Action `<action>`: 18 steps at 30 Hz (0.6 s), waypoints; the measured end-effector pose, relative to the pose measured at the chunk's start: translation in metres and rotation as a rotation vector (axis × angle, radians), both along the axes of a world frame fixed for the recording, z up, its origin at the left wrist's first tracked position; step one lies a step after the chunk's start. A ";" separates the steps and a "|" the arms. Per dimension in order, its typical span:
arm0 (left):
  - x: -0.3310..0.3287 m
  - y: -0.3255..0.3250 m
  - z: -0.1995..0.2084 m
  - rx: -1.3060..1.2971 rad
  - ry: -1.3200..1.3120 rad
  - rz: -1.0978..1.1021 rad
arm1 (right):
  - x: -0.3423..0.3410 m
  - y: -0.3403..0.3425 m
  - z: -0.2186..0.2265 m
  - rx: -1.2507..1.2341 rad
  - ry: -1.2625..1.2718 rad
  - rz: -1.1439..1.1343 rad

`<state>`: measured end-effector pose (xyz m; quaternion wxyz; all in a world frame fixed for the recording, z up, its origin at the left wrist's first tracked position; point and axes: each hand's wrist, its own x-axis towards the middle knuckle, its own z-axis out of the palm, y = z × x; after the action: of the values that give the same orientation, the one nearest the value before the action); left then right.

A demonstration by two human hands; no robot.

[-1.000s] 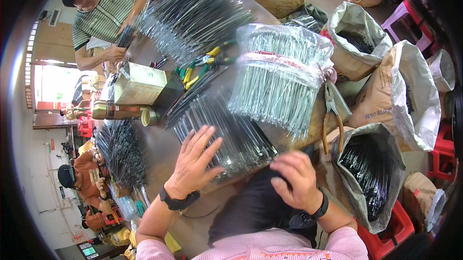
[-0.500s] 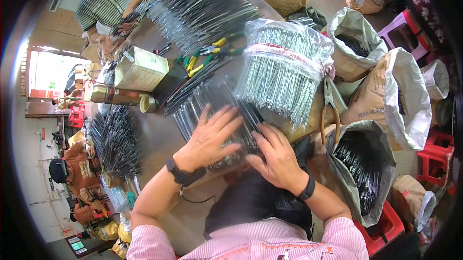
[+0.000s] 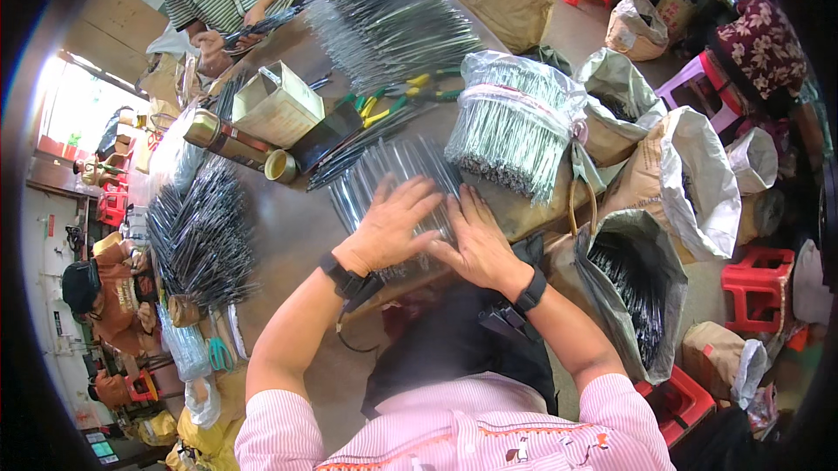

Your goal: The person repeatedly picks up thin metal rods from a table, uses pliers to cut them into shorter pieces, and places the cut pieces back on the table. The person also briefly pauses to adjust a wrist-mounted device before resuming cutting.

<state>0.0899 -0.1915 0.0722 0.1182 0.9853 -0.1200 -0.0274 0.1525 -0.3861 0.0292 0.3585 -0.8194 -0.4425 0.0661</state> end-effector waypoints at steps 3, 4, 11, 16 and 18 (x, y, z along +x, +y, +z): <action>-0.008 0.004 0.000 -0.012 -0.009 0.013 | -0.007 0.004 0.002 -0.016 0.036 0.011; -0.012 0.005 0.001 -0.034 0.001 0.023 | -0.009 0.006 0.001 -0.023 0.033 0.019; -0.045 0.021 0.004 -0.023 0.032 0.080 | -0.026 0.025 -0.004 -0.020 0.049 0.079; -0.071 0.020 0.012 0.050 -0.053 0.110 | -0.016 0.015 0.004 -0.134 -0.017 -0.007; -0.090 0.020 0.020 -0.021 -0.143 0.131 | -0.005 0.008 0.006 -0.148 -0.029 -0.026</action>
<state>-0.0006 -0.1716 0.0922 0.1214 0.9892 -0.0638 0.0520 0.1474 -0.3786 0.0348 0.2912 -0.8501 -0.4311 0.0819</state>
